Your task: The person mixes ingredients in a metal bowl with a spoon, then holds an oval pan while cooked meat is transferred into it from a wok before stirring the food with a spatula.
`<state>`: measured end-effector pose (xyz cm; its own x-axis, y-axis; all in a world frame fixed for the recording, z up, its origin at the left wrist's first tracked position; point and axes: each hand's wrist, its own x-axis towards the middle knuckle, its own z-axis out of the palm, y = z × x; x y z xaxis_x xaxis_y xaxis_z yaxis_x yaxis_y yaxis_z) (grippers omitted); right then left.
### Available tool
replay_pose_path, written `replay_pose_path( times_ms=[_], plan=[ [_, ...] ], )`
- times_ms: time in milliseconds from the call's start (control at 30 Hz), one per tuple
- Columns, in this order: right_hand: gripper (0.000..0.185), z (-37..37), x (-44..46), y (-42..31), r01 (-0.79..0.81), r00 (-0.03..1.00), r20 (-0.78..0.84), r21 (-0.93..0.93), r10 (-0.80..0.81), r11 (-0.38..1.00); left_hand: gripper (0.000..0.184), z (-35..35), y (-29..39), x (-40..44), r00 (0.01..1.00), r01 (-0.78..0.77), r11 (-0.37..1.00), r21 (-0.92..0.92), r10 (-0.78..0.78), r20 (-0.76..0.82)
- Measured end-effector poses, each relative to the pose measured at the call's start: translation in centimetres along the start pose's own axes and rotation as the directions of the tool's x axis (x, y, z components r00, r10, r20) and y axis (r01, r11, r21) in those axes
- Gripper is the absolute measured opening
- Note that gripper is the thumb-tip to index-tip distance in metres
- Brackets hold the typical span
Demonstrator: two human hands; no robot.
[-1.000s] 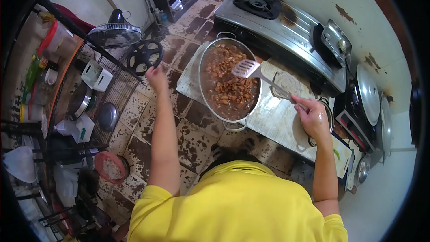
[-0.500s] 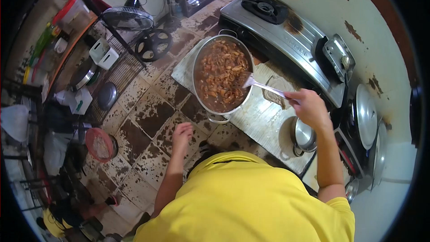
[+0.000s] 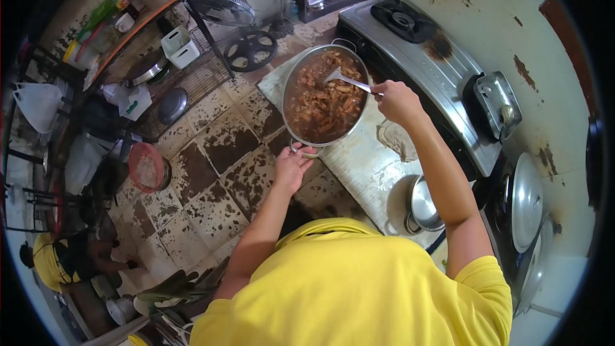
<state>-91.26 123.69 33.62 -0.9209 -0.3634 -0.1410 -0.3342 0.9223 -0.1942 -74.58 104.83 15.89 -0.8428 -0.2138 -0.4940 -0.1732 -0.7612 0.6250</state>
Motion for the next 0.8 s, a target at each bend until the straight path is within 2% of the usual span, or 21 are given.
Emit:
replay_pose_path(
  times_ms=[100, 167, 300, 367, 400, 500, 567, 600, 700, 733, 800],
  plan=[
    [0.029, -2.1, -1.0, 1.7, 0.024, 1.000, 0.004, 0.009, -0.024, 1.000, 0.014, -0.2, -0.8, 0.6, 0.995, -0.088, 0.994, -0.070, 0.091, 0.051],
    [0.025, -3.1, -0.9, 2.1, 0.033, 0.996, -0.078, 0.038, -0.030, 0.999, 0.015, -0.5, -0.8, 0.9, 0.994, -0.093, 0.993, -0.067, 0.097, 0.058],
    [0.025, -0.4, 2.0, 0.2, -0.082, 0.982, -0.166, 0.041, 0.088, 0.996, 0.015, -1.5, 0.5, 1.3, 0.994, -0.062, 0.995, -0.074, 0.068, 0.088],
    [0.026, 2.7, 3.6, 0.7, -0.111, 0.990, -0.086, 0.041, 0.114, 0.993, 0.014, -1.9, 1.5, 1.4, 0.994, -0.052, 0.999, 0.005, 0.051, 0.096],
    [0.027, 1.6, 2.3, -0.2, -0.135, 0.987, -0.084, 0.042, 0.138, 0.990, 0.014, -2.1, 2.1, 1.4, 0.995, -0.047, 0.998, 0.042, 0.043, 0.095],
    [0.028, -0.5, -1.9, -1.0, -0.175, 0.974, -0.134, 0.067, 0.183, 0.982, 0.012, -3.0, 3.4, 1.5, 0.987, 0.043, 0.992, 0.119, -0.061, 0.149],
    [0.027, -1.6, -5.0, -1.7, -0.145, 0.969, -0.202, 0.016, 0.145, 0.989, 0.010, -3.3, 4.2, 1.7, 0.978, 0.107, 0.986, 0.130, -0.128, 0.167],
    [0.027, -2.1, -6.1, -2.8, -0.211, 0.966, -0.156, 0.003, 0.208, 0.978, 0.009, -3.5, 4.4, 2.0, 0.971, 0.130, 0.982, 0.134, -0.154, 0.184],
    [0.026, 1.0, -6.2, -6.3, -0.277, 0.954, -0.128, -0.015, 0.273, 0.961, 0.006, -4.0, 4.7, 2.5, 0.946, 0.194, 0.970, 0.147, -0.225, 0.233],
    [0.026, 3.1, -5.2, -6.0, -0.188, 0.967, -0.174, 0.018, 0.188, 0.982, 0.006, -3.9, 4.8, 2.5, 0.939, 0.216, 0.965, 0.146, -0.247, 0.241],
    [0.026, 4.3, -6.1, -5.6, -0.228, 0.956, -0.168, 0.080, 0.239, 0.970, 0.007, -4.2, 5.3, 2.9, 0.917, 0.252, 0.954, 0.164, -0.289, 0.274]
  ],
)
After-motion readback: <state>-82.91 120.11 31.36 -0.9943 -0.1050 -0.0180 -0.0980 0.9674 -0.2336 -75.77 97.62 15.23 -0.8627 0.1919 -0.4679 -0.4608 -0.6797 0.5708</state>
